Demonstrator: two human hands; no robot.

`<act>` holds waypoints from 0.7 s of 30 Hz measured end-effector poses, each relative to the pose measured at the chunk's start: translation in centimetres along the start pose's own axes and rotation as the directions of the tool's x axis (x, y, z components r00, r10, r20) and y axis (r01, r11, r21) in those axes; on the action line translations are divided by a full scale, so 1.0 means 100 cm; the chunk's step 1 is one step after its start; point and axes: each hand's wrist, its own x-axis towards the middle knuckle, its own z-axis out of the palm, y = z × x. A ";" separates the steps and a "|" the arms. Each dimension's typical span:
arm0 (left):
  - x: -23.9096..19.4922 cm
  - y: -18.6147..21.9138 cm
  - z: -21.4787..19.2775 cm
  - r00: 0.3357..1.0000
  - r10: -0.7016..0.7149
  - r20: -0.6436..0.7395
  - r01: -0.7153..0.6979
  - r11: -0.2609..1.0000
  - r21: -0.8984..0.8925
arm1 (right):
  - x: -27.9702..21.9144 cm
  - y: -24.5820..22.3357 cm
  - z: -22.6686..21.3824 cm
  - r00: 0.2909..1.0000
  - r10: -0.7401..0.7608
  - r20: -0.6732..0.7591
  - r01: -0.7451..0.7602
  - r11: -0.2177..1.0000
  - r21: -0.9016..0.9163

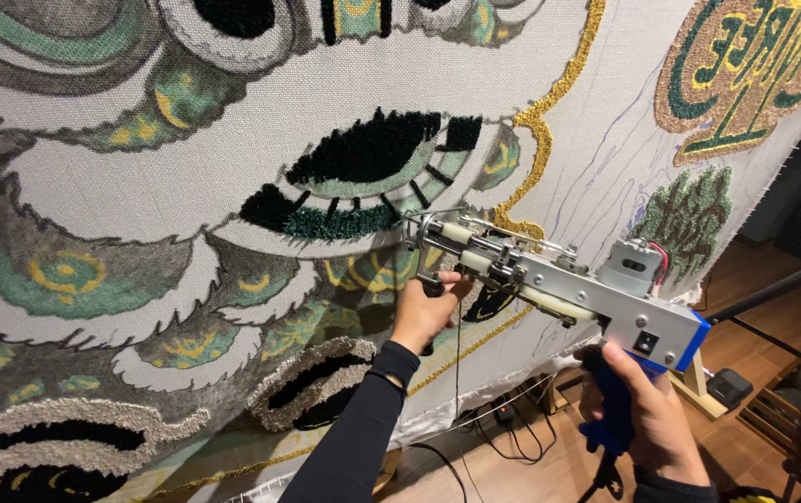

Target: The person uses a handheld electric tufting gun to apply dark green yarn to a large canvas stretched on a frame. The operator guides the tool along the contours of a pre-drawn design, filling in a specific section of the artwork with dense tufts of yarn.

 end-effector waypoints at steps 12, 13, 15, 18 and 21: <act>-0.010 -0.001 0.008 0.998 -0.035 -0.051 0.038 0.997 0.062 | -0.001 0.001 -0.008 1.000 0.015 0.005 -0.015 1.000 0.000; -0.009 -0.002 0.008 0.998 -0.040 -0.048 0.043 0.997 0.063 | -0.001 0.001 -0.007 1.000 0.014 0.005 -0.014 1.000 0.001; -0.006 -0.002 0.006 0.998 -0.050 -0.039 0.052 0.997 0.063 | 0.000 0.001 -0.004 1.000 0.026 -0.008 -0.026 1.000 -0.003; -0.003 -0.002 0.005 0.994 -0.100 -0.050 0.105 0.987 0.120 | 0.003 0.002 -0.002 1.000 0.030 0.000 -0.030 0.999 0.012; -0.001 -0.003 0.006 0.994 -0.096 -0.052 0.101 0.990 0.096 | 0.004 0.003 -0.002 0.999 0.029 -0.017 -0.028 1.000 0.013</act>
